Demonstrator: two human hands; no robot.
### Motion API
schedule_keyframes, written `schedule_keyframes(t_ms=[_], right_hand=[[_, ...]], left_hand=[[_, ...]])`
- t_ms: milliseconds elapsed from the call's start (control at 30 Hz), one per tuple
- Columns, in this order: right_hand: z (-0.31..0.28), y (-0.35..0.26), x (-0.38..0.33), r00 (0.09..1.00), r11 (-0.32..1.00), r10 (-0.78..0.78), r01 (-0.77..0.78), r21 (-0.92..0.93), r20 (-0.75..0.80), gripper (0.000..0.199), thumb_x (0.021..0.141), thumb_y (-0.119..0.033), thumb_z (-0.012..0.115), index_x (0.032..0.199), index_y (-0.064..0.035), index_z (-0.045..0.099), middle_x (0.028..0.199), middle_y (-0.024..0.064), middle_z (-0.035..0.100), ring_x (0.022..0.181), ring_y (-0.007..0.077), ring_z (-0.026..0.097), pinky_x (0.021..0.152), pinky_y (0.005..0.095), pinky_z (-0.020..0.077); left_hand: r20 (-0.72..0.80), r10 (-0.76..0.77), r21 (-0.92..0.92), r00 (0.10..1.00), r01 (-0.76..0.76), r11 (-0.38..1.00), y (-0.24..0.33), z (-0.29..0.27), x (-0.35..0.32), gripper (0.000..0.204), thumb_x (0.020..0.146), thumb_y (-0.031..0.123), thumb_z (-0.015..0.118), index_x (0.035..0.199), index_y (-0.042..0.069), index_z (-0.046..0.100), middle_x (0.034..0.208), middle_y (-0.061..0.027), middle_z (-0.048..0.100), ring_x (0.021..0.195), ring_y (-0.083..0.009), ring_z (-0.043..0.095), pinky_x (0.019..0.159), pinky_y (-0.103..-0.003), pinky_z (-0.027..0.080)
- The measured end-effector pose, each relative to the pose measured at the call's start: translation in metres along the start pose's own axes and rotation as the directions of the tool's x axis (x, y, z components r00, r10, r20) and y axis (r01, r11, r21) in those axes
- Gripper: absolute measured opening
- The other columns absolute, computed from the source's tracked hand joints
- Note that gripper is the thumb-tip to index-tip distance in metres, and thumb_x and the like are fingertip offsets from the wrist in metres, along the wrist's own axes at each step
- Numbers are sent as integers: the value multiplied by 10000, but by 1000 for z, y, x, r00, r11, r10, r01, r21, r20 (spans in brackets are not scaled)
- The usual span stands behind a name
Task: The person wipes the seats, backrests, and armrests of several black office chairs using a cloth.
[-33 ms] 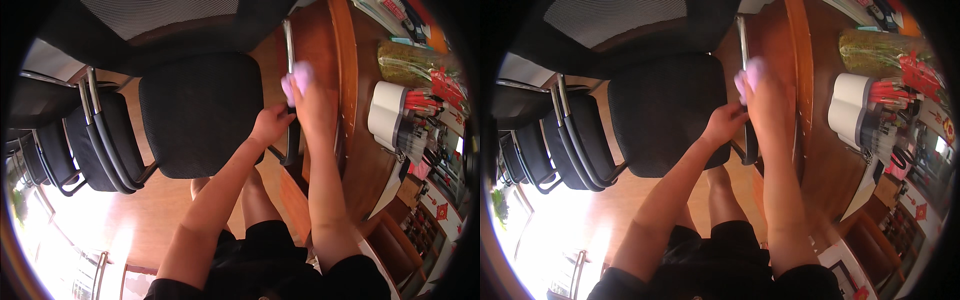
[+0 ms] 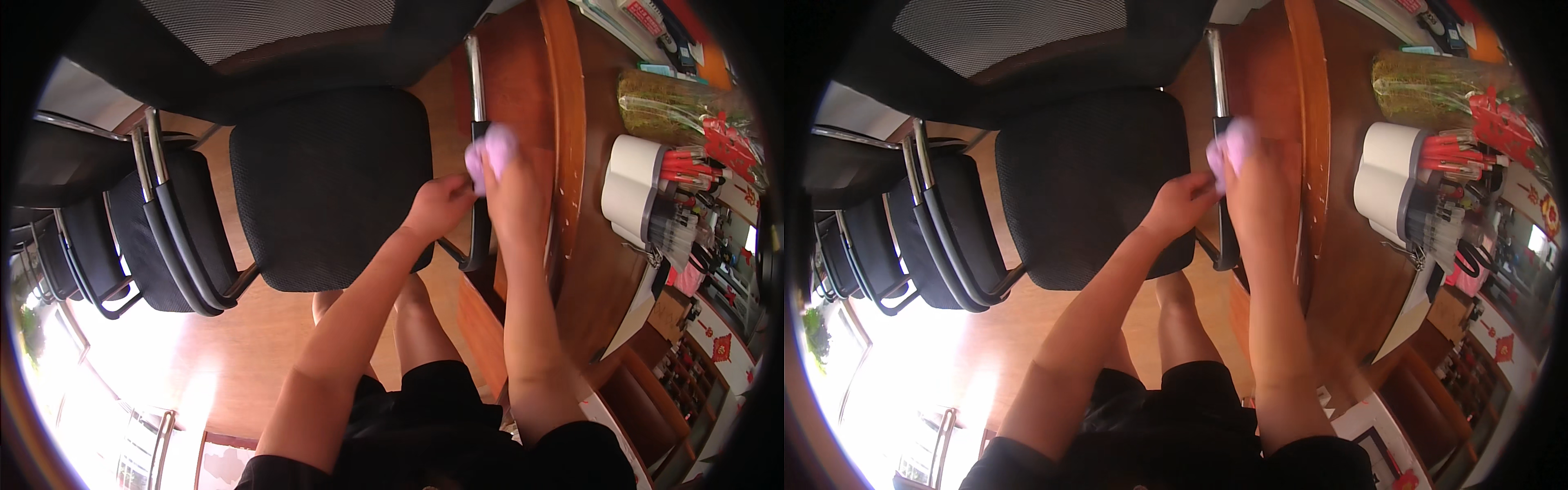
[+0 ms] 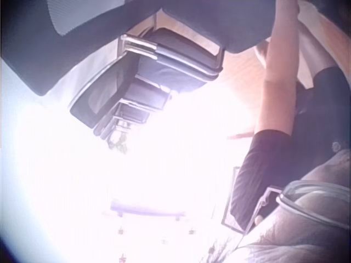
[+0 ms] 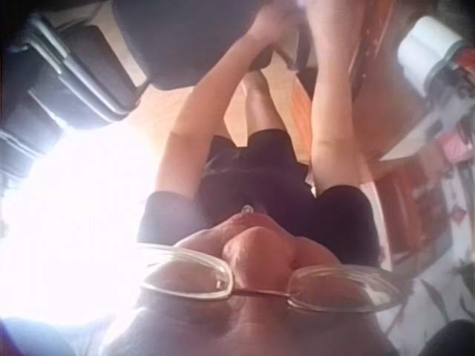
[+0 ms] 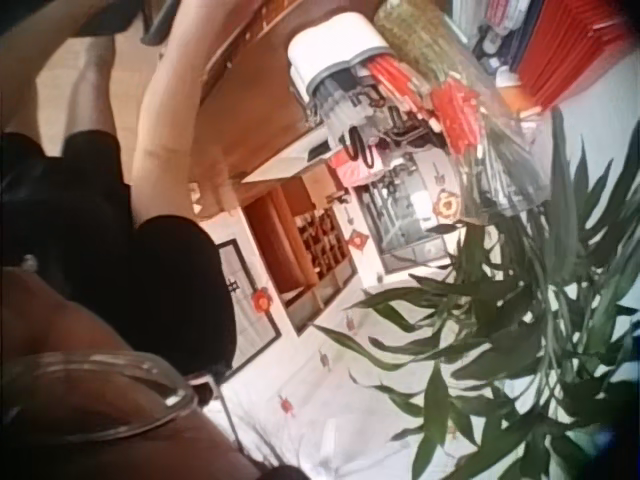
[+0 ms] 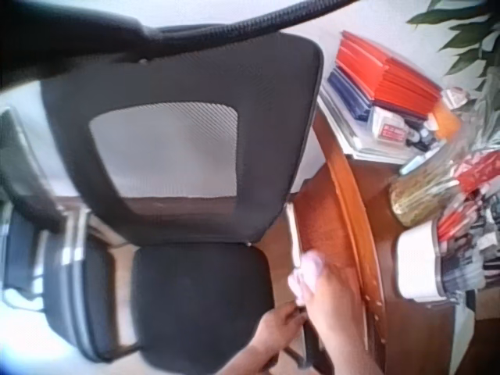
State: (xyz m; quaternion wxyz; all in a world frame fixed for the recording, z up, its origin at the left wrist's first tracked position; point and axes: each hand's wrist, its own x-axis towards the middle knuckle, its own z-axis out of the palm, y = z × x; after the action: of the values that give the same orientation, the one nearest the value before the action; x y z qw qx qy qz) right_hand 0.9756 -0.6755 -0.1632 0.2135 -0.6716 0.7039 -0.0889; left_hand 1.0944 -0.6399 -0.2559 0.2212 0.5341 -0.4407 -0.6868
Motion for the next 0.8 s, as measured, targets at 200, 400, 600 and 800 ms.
schedule_keyframes(t_ms=[200,400,600,800], right_hand=[[6,-2,-79,991,999,-37,40,22,-128,347,895,4,634,1234,-60,602,1026,107,649,933,260,658,855,402,552],[129,-37,-4,993,952,-117,122,279,-36,706,850,-132,756,1470,-91,422,1279,225,600,1212,436,587,1007,479,491],[255,18,93,950,931,222,-138,338,-221,357,883,-169,718,1217,-108,609,1246,162,590,1133,391,623,934,465,518],[280,-22,22,973,936,-215,228,269,-78,414,841,-15,710,1228,-127,616,1169,184,588,1148,348,617,980,422,505]], left_hand=[[-277,55,60,959,-40,997,-104,-56,-51,362,896,205,733,1219,46,697,1070,-138,740,915,-262,728,827,-350,569],[-455,-4,771,890,397,498,-158,-154,-93,696,833,212,782,1476,279,522,1652,-110,261,1502,-409,261,1185,-535,322],[-365,-107,827,925,375,419,-180,-176,-87,871,828,188,785,1568,365,362,1719,-52,62,1548,-428,122,1182,-597,316],[-485,-123,755,866,486,440,-167,-171,-83,692,854,178,746,1496,253,497,1671,-112,225,1510,-432,242,1175,-578,326]])
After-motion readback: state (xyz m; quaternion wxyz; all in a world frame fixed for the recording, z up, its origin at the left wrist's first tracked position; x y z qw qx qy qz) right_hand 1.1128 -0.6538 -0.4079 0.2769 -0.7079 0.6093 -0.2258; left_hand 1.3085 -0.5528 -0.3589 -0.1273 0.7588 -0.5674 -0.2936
